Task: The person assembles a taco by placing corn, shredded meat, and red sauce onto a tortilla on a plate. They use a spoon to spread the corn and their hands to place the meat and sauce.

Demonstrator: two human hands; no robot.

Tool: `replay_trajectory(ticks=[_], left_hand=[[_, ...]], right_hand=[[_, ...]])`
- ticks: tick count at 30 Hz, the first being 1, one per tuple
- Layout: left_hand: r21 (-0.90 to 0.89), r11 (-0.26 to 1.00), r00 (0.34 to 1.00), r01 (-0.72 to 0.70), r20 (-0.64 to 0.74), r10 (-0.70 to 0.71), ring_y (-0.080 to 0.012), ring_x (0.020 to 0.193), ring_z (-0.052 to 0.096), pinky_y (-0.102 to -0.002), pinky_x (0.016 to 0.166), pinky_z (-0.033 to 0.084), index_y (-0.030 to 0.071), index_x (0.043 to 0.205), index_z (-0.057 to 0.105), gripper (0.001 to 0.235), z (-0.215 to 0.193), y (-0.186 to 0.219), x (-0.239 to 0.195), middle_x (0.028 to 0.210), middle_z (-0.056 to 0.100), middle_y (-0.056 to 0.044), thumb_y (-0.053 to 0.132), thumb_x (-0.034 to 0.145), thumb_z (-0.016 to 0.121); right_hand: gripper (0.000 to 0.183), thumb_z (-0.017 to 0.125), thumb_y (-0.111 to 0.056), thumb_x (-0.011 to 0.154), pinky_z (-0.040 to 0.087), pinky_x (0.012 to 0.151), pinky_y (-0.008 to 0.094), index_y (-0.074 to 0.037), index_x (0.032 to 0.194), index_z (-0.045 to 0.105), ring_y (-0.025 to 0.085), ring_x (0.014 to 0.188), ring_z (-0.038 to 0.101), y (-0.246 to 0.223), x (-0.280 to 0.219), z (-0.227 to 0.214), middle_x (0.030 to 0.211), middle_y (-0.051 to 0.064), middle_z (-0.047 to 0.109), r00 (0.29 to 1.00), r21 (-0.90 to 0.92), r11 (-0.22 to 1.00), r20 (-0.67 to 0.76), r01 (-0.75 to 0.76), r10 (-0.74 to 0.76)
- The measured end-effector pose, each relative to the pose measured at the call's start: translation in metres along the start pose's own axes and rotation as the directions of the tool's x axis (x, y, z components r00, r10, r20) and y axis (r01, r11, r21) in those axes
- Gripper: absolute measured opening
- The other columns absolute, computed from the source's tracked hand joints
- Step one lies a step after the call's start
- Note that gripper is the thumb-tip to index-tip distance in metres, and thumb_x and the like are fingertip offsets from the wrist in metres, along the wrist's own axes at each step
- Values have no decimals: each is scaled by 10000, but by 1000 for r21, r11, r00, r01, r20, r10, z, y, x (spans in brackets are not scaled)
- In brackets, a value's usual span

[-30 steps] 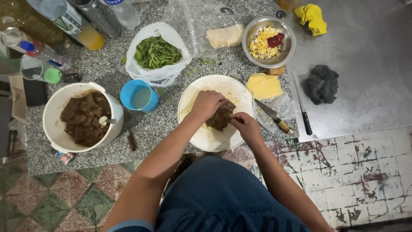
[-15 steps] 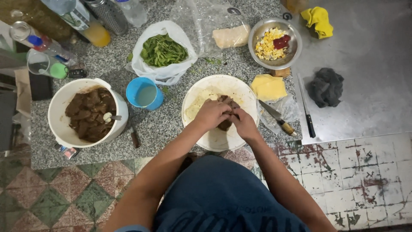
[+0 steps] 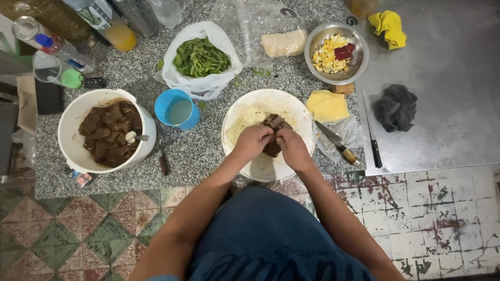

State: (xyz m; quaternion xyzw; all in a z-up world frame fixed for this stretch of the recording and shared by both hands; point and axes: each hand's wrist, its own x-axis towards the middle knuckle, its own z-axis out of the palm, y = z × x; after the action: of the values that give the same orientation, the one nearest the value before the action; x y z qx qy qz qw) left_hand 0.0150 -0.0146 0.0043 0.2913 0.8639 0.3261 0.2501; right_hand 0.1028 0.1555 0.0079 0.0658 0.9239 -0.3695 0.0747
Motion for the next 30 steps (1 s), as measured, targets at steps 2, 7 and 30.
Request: replay_trajectory(ticks=[2, 7, 30], left_hand=[[-121, 992, 999, 22, -42, -27, -300, 1113, 684, -455, 971, 533, 182, 1125, 734, 180, -9, 8, -9, 1066, 744, -68, 211, 976, 637], [-408, 911, 976, 50, -173, -131, -373, 1099, 682, -489, 971, 534, 143, 1066, 741, 163, -17, 5, -19, 1047, 733, -142, 235, 933, 717], [408, 872, 892, -270, -234, 386, -251, 1087, 634, -393, 880, 495, 218, 1215, 697, 320, 34, -49, -45, 1142, 678, 4, 146, 907, 646]], right_hand=[[219, 564, -188, 1068, 531, 866, 541, -22, 1182, 650, 478, 1067, 634, 0, -1, -1, 1054, 244, 665, 1000, 31, 999, -24, -11, 12], [189, 596, -211, 1051, 506, 887, 555, -82, 1174, 655, 463, 1070, 648, 7, -7, -13, 1062, 244, 669, 987, 114, 981, -14, -158, 161], [265, 616, -157, 1033, 474, 564, 296, 18, 1224, 671, 166, 649, 545, 18, -37, -17, 796, 116, 584, 957, 687, 697, -8, -205, 290]])
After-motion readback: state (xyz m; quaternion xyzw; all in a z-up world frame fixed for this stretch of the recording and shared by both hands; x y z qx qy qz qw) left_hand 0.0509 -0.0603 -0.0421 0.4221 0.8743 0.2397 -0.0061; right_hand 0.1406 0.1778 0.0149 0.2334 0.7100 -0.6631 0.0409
